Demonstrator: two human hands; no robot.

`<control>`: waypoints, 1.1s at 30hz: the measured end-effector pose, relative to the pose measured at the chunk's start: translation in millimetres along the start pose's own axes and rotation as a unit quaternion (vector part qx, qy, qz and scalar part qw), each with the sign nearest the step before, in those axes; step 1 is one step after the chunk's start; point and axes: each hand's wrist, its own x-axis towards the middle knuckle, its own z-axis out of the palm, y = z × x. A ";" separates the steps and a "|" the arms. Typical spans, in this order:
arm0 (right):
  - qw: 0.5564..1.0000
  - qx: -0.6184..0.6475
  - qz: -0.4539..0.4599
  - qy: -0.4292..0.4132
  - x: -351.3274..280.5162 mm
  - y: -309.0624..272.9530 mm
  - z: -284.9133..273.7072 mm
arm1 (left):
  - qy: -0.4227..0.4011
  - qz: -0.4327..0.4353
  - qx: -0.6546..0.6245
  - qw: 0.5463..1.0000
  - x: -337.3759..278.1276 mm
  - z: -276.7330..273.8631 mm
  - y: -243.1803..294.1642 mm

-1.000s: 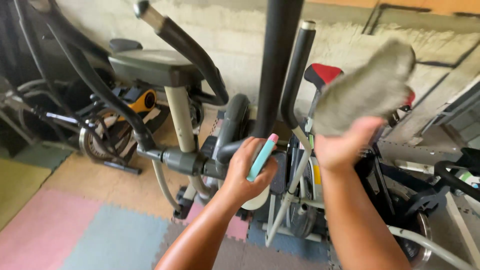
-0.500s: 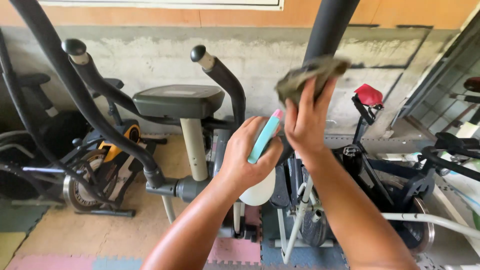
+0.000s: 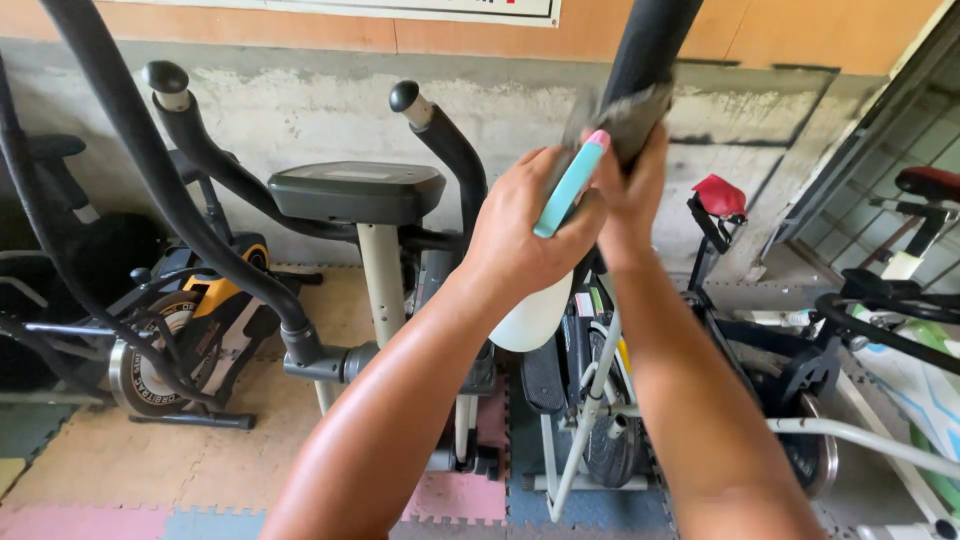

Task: Wiping down and sanitizing an elliptical machine using a spray bottle and cloth.

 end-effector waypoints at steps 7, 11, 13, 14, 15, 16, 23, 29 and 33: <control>0.988 -0.114 -0.094 -0.038 -51.3 -4.2 -6.4 | 0.008 -0.068 0.029 0.997 29.9 24.4 4.5; 0.976 -0.187 -0.080 -0.072 -39.4 26.3 -15.2 | 0.019 -0.090 0.046 0.995 31.3 29.7 13.7; 0.998 0.025 0.003 -0.055 -8.9 9.2 -4.5 | 0.031 -0.090 0.027 0.995 21.0 24.2 19.2; 0.968 0.234 0.089 -0.033 7.0 0.5 1.7 | 0.039 -0.087 0.006 0.995 16.3 21.3 21.9; 0.967 0.235 0.092 -0.036 27.7 -26.9 2.2 | 0.041 -0.091 0.007 0.995 12.2 19.4 24.1; 0.994 0.076 -0.079 -0.022 48.7 -53.9 2.8 | 0.044 -0.082 0.024 0.995 8.2 17.9 26.0; 0.995 0.036 -0.088 0.032 109.0 -35.7 10.3 | 0.062 -0.100 0.041 0.992 -10.0 2.8 35.5; 0.988 -0.068 -0.129 -0.056 21.8 -39.1 -6.7 | 0.055 -0.097 0.043 0.993 -13.4 5.6 24.8; 0.957 -0.130 -0.258 -0.032 31.3 -55.9 0.5 | 0.037 -0.093 0.026 0.995 -13.0 2.9 22.7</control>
